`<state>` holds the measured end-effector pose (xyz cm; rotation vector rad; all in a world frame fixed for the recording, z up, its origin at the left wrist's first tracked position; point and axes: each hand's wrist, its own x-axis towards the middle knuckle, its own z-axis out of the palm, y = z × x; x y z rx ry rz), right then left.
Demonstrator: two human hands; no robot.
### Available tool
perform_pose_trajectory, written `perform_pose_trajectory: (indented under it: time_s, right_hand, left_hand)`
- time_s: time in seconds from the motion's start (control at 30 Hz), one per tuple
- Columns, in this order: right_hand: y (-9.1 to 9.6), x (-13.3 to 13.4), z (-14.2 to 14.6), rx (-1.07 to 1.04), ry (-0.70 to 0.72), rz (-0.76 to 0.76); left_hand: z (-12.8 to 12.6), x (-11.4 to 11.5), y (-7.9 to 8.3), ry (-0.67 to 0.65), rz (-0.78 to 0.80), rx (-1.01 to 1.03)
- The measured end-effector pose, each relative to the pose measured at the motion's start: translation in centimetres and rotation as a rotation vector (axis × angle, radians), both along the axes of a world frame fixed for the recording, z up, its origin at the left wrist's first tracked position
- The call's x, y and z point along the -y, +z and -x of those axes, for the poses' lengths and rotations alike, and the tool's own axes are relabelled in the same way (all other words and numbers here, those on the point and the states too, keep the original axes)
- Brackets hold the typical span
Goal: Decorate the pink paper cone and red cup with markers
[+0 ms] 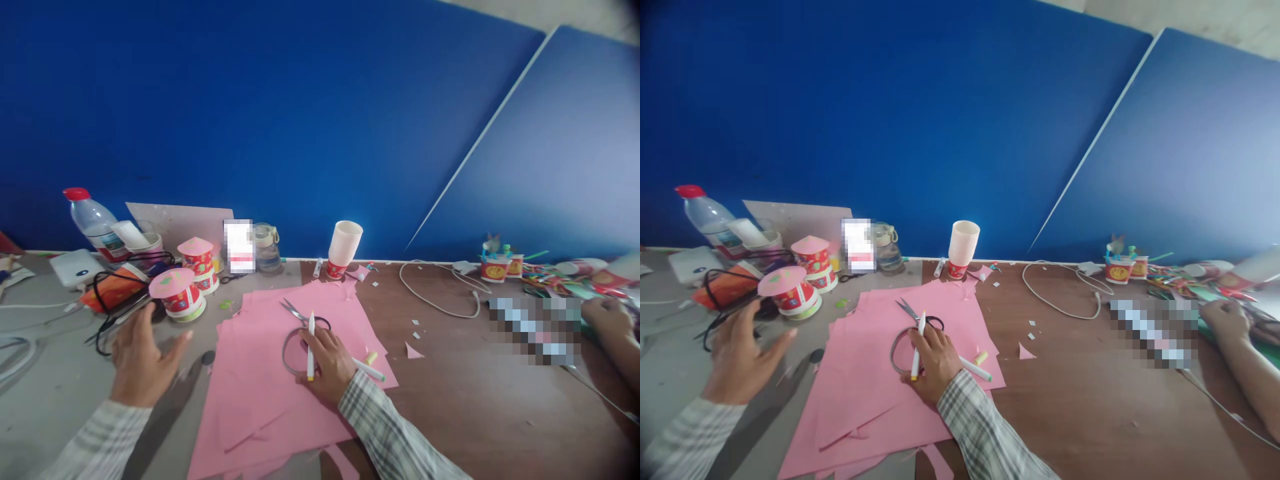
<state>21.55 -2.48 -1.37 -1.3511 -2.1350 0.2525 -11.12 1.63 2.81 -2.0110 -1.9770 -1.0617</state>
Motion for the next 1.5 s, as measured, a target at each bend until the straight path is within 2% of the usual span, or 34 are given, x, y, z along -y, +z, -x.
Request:
perform_pose_trajectory:
  time_s: [0.07, 0.13, 0.23, 0.37, 0.47, 0.63, 0.83, 1.03, 1.13, 1.3, 1.5]
  right_hand:
    - [0.0, 0.0, -0.1, 0.001, 0.003, -0.006]
    - [0.1, 0.0, -0.1, 0.004, 0.006, -0.012]
    - [0.6, 0.4, 0.1, -0.002, 0.019, -0.05]
    - [1.2, 1.2, 0.8, -0.021, 0.092, -0.111]
    - [1.4, 1.5, 1.5, -0.003, 0.148, -0.062]
    - [1.5, 1.7, 2.0, 0.03, 0.2, -0.023]
    - [1.4, 1.8, 1.8, 0.023, 0.208, -0.033]
    - [1.3, 1.7, 1.4, 0.029, 0.218, -0.077]
    - [1.4, 1.5, 1.0, 0.041, 0.231, -0.065]
    - [1.5, 1.4, 0.5, 0.042, 0.244, -0.007]
    - [1.1, 1.3, 0.4, 0.05, 0.21, 0.015]
  left_hand:
    - [-1.4, 2.2, 0.0, -0.253, 0.054, 0.035]
    - [-2.8, 3.6, -0.6, -0.445, 0.145, -0.037]
    - [-4.1, 3.9, -2.3, -0.567, 0.25, -0.217]
    - [-4.5, 3.1, -4.3, -0.597, 0.345, -0.307]
    - [-4.5, 2.8, -4.7, -0.643, 0.38, -0.31]
    - [-4.5, 2.5, -4.2, -0.687, 0.423, -0.288]
    - [-5.1, 3.0, -3.8, -0.672, 0.487, -0.282]
    - [-6.6, 2.9, -2.9, -0.804, 0.555, -0.305]
    - [-6.9, 2.6, -3.0, -0.841, 0.595, -0.309]
    - [-6.6, 2.5, -3.4, -0.871, 0.571, -0.295]
    - [-6.7, 2.6, -2.9, -0.883, 0.643, -0.28]
